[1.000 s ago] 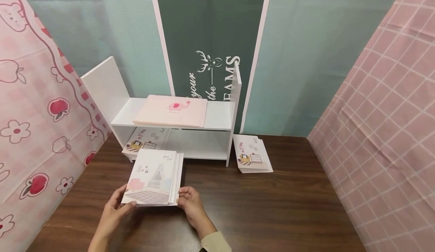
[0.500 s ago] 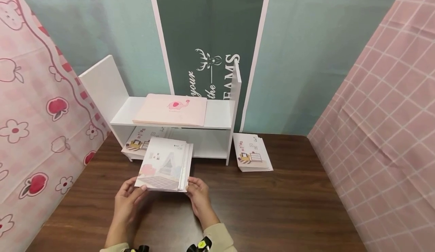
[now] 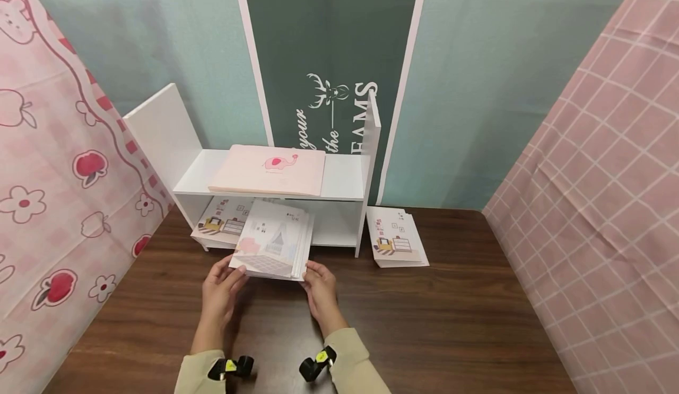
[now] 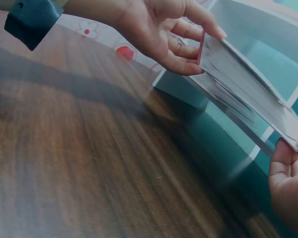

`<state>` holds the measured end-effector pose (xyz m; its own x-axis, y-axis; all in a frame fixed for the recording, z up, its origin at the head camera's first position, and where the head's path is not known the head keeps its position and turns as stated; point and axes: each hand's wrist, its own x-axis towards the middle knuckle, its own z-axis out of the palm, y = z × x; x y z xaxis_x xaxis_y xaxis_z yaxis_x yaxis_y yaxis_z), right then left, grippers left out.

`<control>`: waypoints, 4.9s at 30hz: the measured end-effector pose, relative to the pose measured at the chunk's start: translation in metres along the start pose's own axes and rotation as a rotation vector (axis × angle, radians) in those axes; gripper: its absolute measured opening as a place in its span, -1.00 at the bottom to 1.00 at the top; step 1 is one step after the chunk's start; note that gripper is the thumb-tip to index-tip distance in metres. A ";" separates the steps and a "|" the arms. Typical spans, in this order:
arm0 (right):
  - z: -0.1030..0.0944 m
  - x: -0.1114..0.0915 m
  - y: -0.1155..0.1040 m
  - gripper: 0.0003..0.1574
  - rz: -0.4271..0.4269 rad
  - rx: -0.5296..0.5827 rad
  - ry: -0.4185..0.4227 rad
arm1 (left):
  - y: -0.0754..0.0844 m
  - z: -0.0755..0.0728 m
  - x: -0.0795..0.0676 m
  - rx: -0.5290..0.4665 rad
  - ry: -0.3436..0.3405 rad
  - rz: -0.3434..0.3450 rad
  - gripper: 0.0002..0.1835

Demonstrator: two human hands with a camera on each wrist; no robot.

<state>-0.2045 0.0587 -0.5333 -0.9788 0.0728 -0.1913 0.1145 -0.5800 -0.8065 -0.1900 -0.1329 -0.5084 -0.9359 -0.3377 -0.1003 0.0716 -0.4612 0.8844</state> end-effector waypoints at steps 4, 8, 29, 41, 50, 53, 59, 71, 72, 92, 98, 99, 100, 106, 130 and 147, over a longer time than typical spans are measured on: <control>0.000 0.010 -0.003 -0.60 -0.010 -0.007 0.008 | -0.004 0.007 0.009 -0.018 0.029 -0.023 -0.62; 0.000 0.017 -0.004 -0.59 -0.019 -0.013 0.016 | -0.007 0.011 0.016 -0.036 0.060 -0.026 -0.64; 0.006 0.053 -0.012 -0.57 0.018 -0.012 0.072 | -0.025 0.034 0.047 -0.075 0.175 -0.009 -0.64; 0.021 0.048 -0.023 -0.42 0.135 0.113 0.037 | -0.026 0.036 0.054 -0.052 0.277 0.054 -0.65; 0.023 0.048 -0.015 -0.50 0.137 0.134 0.272 | -0.030 0.039 0.057 -0.079 0.300 0.091 -0.70; 0.022 0.049 -0.014 -0.51 0.158 0.064 0.301 | -0.031 0.041 0.058 -0.060 0.304 0.091 -0.70; 0.020 0.048 -0.012 -0.51 0.171 0.041 0.281 | -0.033 0.040 0.056 0.003 0.324 0.072 -0.70; 0.006 0.023 -0.018 -0.49 0.118 -0.125 0.188 | -0.042 0.046 0.031 0.197 0.273 0.029 -0.64; 0.004 0.021 -0.021 -0.49 0.119 -0.153 0.184 | -0.044 0.046 0.028 0.226 0.257 0.020 -0.62; -0.038 0.001 -0.061 -0.61 -0.185 -1.010 -0.137 | -0.035 0.051 -0.010 0.903 -0.170 0.151 -0.61; -0.039 -0.006 -0.073 -0.60 -0.228 -1.373 -0.245 | -0.032 0.049 -0.015 1.199 -0.341 0.340 -0.66; -0.039 -0.008 -0.075 -0.57 -0.226 -1.435 -0.269 | -0.031 0.049 -0.017 1.263 -0.378 0.358 -0.64; -0.038 -0.009 -0.077 -0.54 -0.222 -1.493 -0.293 | -0.029 0.049 -0.018 1.321 -0.414 0.366 -0.63; -0.037 -0.017 -0.084 -0.40 -0.172 -1.687 -0.403 | -0.019 0.053 -0.028 1.528 -0.545 0.371 -0.59; -0.097 -0.008 -0.117 -0.36 -0.177 -1.772 -0.299 | -0.074 0.124 -0.042 1.627 -0.639 0.623 -0.60; -0.150 0.002 -0.145 -0.47 -0.202 -1.693 -0.212 | -0.107 0.171 -0.042 1.404 -0.687 0.507 -0.58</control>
<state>-0.1972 0.2642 -0.5008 -0.9868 -0.1499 -0.0608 -0.1026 0.8707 -0.4809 -0.2173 0.0705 -0.5207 -0.9115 0.3693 0.1809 0.4088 0.7660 0.4961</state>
